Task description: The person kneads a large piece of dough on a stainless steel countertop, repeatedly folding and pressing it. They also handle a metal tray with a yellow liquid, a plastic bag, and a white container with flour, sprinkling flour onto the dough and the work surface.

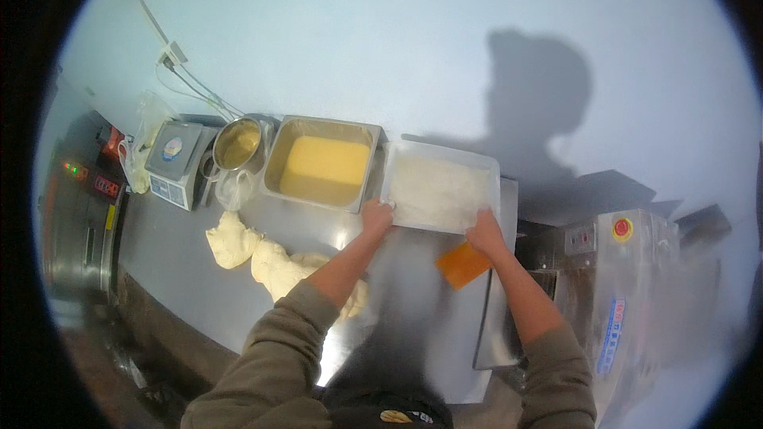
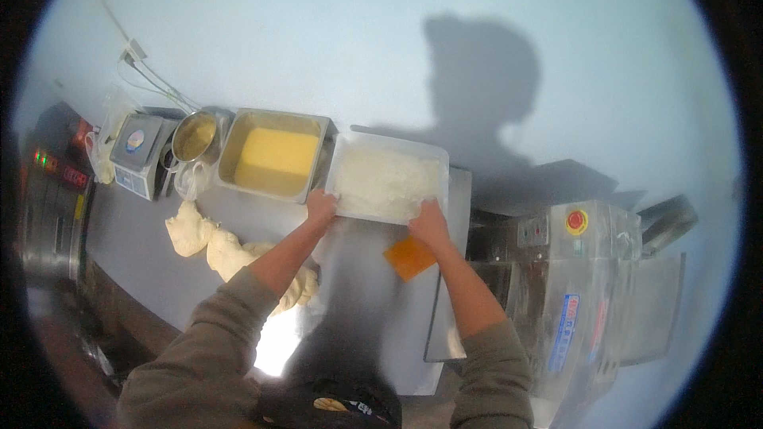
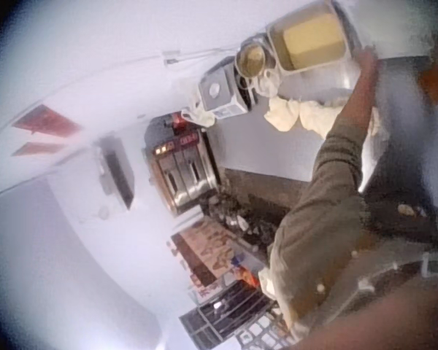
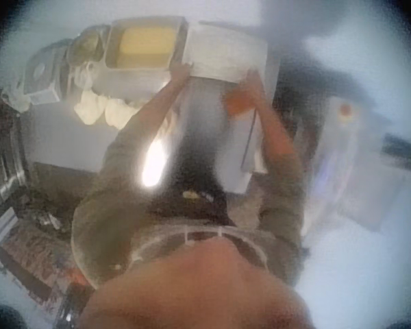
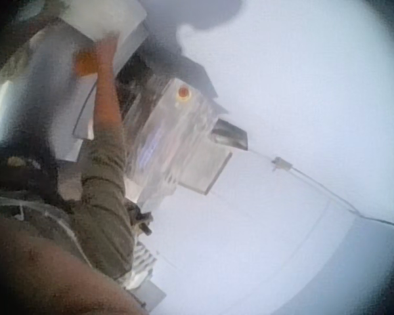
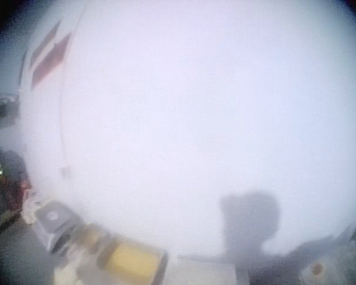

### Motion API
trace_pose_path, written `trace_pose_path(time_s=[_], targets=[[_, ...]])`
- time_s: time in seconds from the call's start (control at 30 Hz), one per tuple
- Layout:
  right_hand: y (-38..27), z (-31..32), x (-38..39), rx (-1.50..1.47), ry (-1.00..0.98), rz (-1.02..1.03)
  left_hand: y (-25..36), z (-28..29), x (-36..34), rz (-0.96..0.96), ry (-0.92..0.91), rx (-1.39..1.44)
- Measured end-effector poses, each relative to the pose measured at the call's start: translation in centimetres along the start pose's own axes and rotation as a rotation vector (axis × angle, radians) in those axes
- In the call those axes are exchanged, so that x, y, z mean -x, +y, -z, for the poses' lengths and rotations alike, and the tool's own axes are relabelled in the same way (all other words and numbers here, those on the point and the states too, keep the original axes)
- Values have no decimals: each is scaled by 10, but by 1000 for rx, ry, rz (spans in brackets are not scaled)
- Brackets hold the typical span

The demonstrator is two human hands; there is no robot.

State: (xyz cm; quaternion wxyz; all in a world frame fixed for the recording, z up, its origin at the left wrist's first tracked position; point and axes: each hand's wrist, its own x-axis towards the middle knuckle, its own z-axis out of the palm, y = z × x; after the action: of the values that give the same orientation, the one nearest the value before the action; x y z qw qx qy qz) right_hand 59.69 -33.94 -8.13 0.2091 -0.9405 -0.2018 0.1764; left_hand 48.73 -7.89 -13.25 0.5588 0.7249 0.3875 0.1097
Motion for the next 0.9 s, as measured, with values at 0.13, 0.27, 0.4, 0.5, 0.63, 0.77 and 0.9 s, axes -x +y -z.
trace_pose_path(time_s=[0.13,0.27,0.4,0.5,0.63,0.77,0.9], targets=[[12,-15,-27,-30,9,41,-17,-26,-37,38,43,-8],[20,-44,-37,-25,34,-1,-53,-48,-69,136,69,132],[20,-62,-44,119,131,58,-64,-53,-75,235,5,230],[17,-60,-45,62,142,12,-52,-44,-64,303,-71,333],[6,-49,-44,-90,278,23,-38,-31,-38,268,-17,365],[-13,-34,-60,-206,198,-195,-36,-30,5,158,202,158],[-21,-23,-84,-188,111,-128,-23,-42,41,43,405,218]])
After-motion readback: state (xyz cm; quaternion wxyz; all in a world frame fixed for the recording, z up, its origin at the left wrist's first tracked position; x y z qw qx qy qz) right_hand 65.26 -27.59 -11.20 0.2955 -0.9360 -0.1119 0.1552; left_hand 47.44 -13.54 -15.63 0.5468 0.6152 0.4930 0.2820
